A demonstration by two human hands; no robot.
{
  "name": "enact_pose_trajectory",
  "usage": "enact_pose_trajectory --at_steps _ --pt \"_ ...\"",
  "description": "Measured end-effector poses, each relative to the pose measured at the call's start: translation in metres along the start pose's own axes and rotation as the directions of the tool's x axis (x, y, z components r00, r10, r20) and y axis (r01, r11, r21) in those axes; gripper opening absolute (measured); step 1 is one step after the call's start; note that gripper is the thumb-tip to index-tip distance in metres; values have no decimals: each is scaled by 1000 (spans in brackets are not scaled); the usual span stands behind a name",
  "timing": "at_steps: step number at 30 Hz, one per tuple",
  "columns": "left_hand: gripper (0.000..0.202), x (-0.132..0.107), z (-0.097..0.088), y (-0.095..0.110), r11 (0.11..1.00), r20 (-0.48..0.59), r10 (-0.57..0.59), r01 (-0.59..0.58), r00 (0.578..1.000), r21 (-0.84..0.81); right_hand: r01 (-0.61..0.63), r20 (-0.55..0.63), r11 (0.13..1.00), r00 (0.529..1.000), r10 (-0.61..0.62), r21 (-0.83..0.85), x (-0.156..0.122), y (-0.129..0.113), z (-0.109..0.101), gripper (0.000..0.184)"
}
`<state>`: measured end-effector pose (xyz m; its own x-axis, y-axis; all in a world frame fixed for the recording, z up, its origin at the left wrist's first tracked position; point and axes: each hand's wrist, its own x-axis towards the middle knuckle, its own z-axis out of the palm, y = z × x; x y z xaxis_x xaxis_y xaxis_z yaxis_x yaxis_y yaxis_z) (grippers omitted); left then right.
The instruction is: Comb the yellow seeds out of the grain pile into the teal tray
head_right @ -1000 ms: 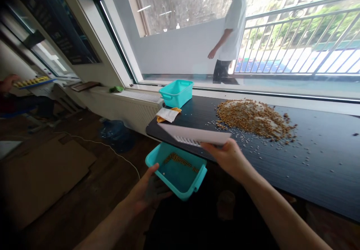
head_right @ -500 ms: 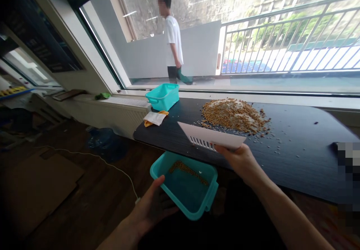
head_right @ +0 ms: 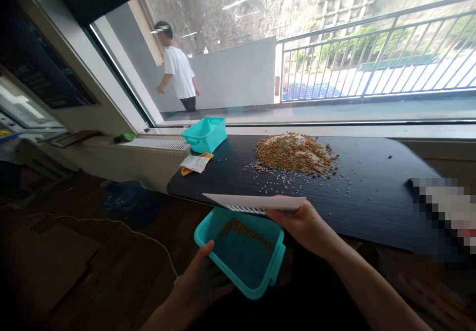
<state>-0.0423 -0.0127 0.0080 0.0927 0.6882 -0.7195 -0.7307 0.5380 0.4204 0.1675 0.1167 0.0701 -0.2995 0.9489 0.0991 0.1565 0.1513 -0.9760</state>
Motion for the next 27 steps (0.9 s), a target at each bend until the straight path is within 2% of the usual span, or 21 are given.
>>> enact_pose_trajectory --at_steps 2,6,9,11,14,18,23,27 --pt "71 -1 4 -5 1000 33 -10 10 999 -3 34 -173 999 984 -36 -18 4 1 -25 24" --pt "73 4 17 -20 994 72 -111 112 991 -3 7 -465 1000 885 -1 11 28 7 -92 29" --pt "74 14 29 -35 989 48 -150 149 988 21 -24 -515 996 855 68 90 44 16 -131 26" --pt "72 23 36 -43 987 30 -150 148 988 59 -29 -534 995 842 78 101 49 23 -148 26" --pt "66 34 44 -49 987 31 -127 123 991 98 -35 -553 993 829 90 108 49 32 -162 26" --pt "66 41 53 -53 984 44 -138 132 989 123 -66 -538 992 835 115 109 42 36 -168 27" --pt "71 35 64 -57 972 48 -211 204 976 115 -97 -519 989 843 141 112 33 35 -167 28" --pt "71 27 72 -59 964 62 -263 260 963 55 -94 -476 986 867 148 135 29 34 -165 29"
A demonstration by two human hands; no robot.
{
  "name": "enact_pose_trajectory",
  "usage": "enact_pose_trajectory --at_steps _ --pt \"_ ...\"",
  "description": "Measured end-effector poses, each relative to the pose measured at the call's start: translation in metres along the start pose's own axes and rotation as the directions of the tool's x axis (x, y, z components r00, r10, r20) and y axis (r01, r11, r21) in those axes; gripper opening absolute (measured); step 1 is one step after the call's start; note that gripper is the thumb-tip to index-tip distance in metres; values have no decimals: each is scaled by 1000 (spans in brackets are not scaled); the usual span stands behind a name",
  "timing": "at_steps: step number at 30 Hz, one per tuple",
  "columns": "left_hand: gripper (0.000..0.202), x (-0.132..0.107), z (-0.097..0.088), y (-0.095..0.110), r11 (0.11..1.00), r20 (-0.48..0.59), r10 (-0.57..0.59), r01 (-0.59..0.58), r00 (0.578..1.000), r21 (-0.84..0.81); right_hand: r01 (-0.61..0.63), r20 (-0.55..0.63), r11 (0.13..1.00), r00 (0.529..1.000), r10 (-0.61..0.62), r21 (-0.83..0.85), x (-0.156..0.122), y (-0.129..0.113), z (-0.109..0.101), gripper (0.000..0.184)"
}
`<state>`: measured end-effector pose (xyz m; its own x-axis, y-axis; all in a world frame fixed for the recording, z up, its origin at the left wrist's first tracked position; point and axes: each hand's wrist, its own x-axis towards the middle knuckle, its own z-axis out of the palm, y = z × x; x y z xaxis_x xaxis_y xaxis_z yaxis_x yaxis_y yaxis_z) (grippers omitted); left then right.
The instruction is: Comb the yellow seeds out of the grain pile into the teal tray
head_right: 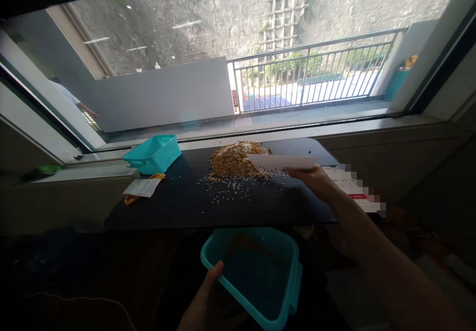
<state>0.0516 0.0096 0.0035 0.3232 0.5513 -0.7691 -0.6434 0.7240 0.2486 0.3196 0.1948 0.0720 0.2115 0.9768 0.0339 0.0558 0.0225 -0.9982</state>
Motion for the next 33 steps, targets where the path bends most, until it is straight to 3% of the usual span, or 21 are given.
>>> enact_pose_trajectory --at_steps 5,24,29,33 --pt "72 -1 7 0 998 43 -53 55 998 -39 2 -11 1000 1000 -2 22 -1 2 -1 27" --pt "66 0 11 -11 999 105 20 -23 994 28 -55 15 998 998 55 11 -37 6 -14 28" --pt "62 3 21 -20 998 94 58 -60 994 21 -88 -145 996 986 85 -14 -64 4 -32 33" --pt "59 6 34 -29 999 56 47 -46 997 -8 -181 -312 983 936 163 -29 -94 2 -37 31"
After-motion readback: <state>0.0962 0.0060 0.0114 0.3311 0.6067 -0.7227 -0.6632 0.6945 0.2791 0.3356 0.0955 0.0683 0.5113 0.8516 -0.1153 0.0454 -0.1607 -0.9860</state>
